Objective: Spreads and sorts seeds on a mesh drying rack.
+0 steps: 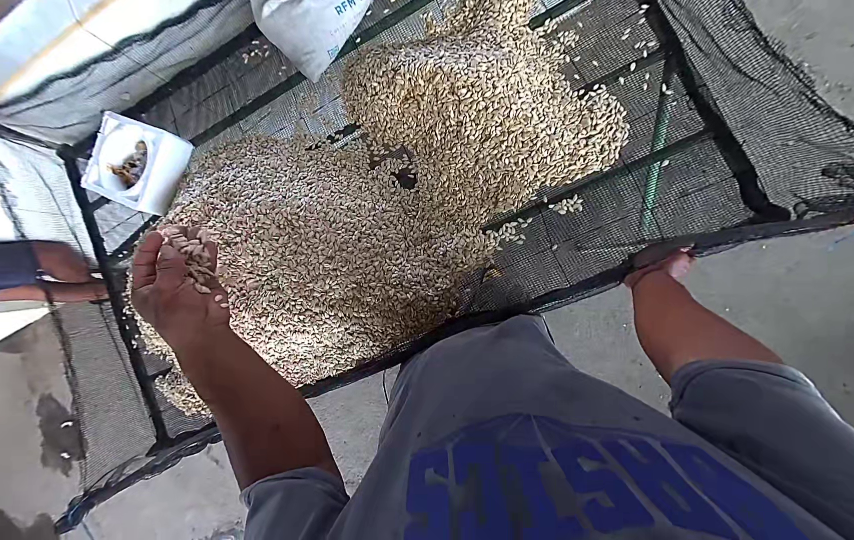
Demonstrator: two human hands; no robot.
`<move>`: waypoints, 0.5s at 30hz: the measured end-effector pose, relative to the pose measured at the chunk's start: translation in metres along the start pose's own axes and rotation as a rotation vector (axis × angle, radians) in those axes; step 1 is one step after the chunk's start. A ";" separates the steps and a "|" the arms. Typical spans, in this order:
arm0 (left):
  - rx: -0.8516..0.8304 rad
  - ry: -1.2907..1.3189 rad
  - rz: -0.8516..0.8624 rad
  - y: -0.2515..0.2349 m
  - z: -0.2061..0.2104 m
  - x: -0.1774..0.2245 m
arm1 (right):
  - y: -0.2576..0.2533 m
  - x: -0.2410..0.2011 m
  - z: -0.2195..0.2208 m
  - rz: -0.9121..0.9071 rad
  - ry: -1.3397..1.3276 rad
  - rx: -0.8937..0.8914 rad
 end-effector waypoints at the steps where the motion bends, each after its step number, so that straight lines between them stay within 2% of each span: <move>1: 0.008 -0.004 -0.009 0.000 0.000 0.000 | 0.000 0.000 0.000 0.001 -0.003 0.001; 4: 0.035 0.010 -0.046 0.000 -0.001 -0.003 | 0.001 0.000 0.000 -0.006 -0.009 0.001; 15: -0.027 0.020 -0.087 0.002 0.003 -0.001 | -0.002 0.001 -0.001 -0.010 0.040 -0.001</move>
Point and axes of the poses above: each hand's wrist, its own y-axis away from the middle knuckle, its own z-axis out of the palm, x = y × z, the point moved 2 cm from there along -y, towards the middle knuckle, and after that the axes turned 4 degrees about z, right-handed, at the moved point
